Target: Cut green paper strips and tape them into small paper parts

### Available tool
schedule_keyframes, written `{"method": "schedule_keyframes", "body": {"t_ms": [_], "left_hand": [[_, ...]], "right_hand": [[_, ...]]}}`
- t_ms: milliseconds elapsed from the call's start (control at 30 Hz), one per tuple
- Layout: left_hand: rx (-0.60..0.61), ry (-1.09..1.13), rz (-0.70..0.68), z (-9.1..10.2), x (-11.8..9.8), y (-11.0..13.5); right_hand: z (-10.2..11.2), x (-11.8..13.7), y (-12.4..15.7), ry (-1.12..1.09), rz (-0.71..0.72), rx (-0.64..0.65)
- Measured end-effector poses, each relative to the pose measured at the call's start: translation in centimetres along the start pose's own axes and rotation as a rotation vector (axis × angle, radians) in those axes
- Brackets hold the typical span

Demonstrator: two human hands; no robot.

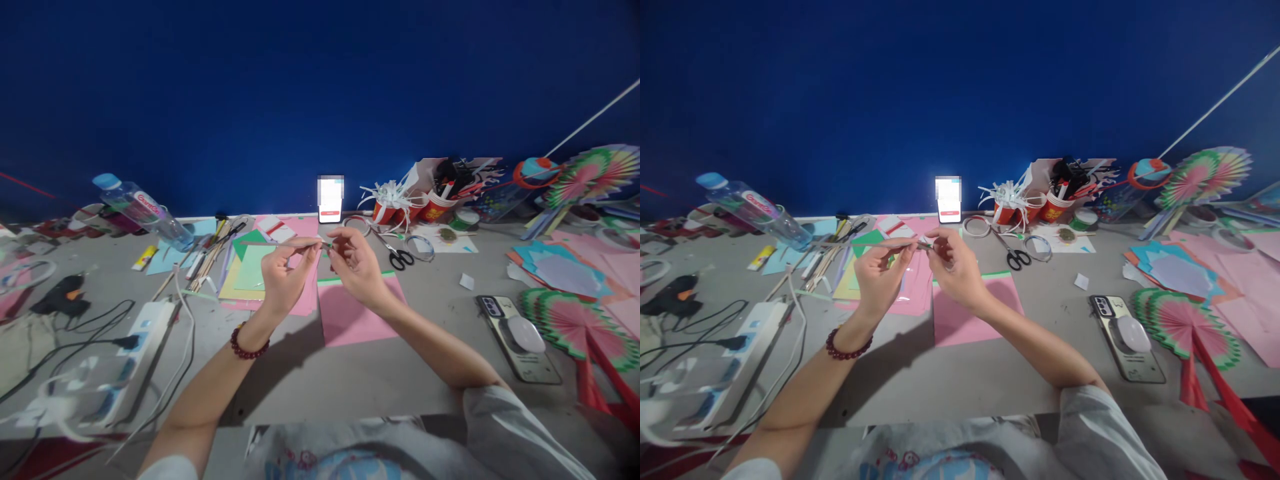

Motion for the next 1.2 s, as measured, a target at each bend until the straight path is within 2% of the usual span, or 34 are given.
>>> {"method": "schedule_keyframes", "body": {"t_ms": [233,433,600,767,1200], "left_hand": [[-0.006,0.126,0.122,-0.2,1.2,0.1],[-0.016,0.180,0.260,-0.2,1.9,-0.4],[0.007,0.180,0.246,-0.2,1.9,-0.9],[0.094,0.163,0.227,-0.9,1.8,-0.7],[0.040,0.244,0.303,-0.8,1.4,-0.5]], "right_hand": [[-0.1,-0.2,-0.1,-0.040,-0.009,-0.007],[0.0,-0.1,-0.1,0.037,-0.016,0.002],[0.2,-0.1,-0.1,0.067,-0.028,-0.001],[0.4,0.7,-0.1,0.105,0.008,-0.024],[0.4,2.4,0.2,0.219,0.122,-0.073]]}}
Point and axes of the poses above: each hand's wrist, its own y-axis away from the middle knuckle, its own z-axis out of the back of the hand, x = y × z, the point moved 7 cm from there along -y, towards the middle knuckle, and after that the axes turned 2 degrees about -y, right-handed, at the moved point
